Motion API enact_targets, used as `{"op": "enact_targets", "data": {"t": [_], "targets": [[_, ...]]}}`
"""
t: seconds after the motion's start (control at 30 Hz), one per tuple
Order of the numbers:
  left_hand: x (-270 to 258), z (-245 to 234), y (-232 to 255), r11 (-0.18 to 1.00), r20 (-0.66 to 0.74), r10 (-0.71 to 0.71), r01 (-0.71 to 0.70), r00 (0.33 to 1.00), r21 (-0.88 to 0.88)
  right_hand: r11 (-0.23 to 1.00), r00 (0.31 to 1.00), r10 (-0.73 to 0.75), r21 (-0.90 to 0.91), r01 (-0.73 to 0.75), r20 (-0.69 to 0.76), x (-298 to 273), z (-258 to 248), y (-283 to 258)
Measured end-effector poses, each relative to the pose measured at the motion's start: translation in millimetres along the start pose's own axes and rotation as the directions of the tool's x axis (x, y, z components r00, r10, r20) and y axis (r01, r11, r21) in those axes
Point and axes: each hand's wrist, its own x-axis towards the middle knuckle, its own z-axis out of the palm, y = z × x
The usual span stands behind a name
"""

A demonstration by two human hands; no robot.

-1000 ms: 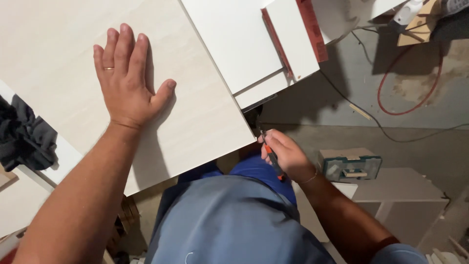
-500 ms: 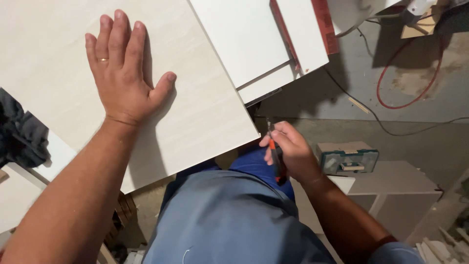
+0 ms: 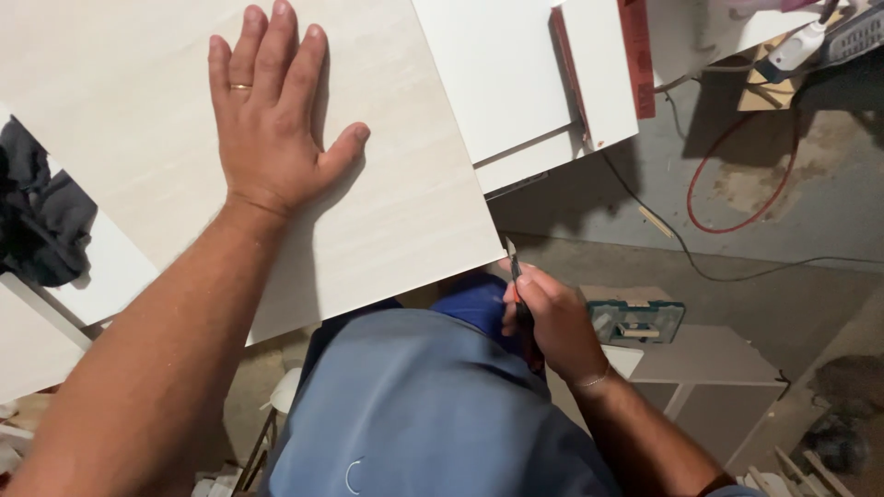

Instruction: Apply and trim edge banding on wooden boards using a utility knife and sanding block

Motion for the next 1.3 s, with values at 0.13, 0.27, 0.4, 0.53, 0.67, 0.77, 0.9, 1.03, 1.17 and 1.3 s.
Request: {"op": "enact_targets", "data": {"t": [0.13,0.27,0.4,0.53,0.67,0.77,0.9,1.03,1.17,1.3], "targets": [[-0.6,2.1,-2.1,0.999,-0.039,0.019,-0.02,0.999,-0.026,0.99,0.995,-0.094,-0.113,0.09,-0.024,5.6,2.3,11.1],[-1.3,2.9,-4.6,1.0,-0.023,0.018,-0.018,1.0,-0.018,0.994,0.994,-0.104,-0.046,0.102,-0.041,6.9,5.9,16.6],[-0.1,0.8,-3.4,0.999,-0.034,0.029,-0.03,0.999,-0.029,0.987,0.985,-0.161,0.003,0.162,-0.058,9.5,7.1,24.8],[-0.7,0.6,-3.5,0.999,-0.028,0.023,-0.024,0.999,-0.028,0.983,0.981,-0.184,0.013,0.185,-0.053,9.3,7.3,27.2],[-0.9,1.1,-4.5,0.999,-0.015,0.021,-0.022,1.0,-0.024,0.984,0.982,-0.178,-0.017,0.178,-0.06,8.8,7.3,26.7],[-0.5,0.5,-3.4,0.999,-0.013,0.018,-0.019,1.0,-0.026,0.986,0.983,-0.161,-0.053,0.157,-0.083,5.7,8.1,22.8],[-0.7,2.3,-3.4,0.999,-0.028,0.017,-0.018,0.999,-0.029,0.982,0.981,-0.15,-0.137,0.133,-0.125,4.4,9.1,18.6],[-0.3,2.8,-4.5,1.0,-0.02,0.018,-0.018,1.0,-0.021,0.979,0.982,-0.134,-0.173,0.11,-0.134,3.0,10.7,11.1],[-1.1,3.3,-5.3,0.999,-0.032,0.039,-0.04,0.999,-0.031,0.977,0.99,-0.096,-0.199,0.074,-0.102,1.8,9.9,8.7],[-0.5,3.3,-4.9,0.999,-0.024,0.036,-0.037,0.999,-0.039,0.988,0.987,-0.128,-0.098,0.119,-0.093,11.4,9.5,21.9]]}}
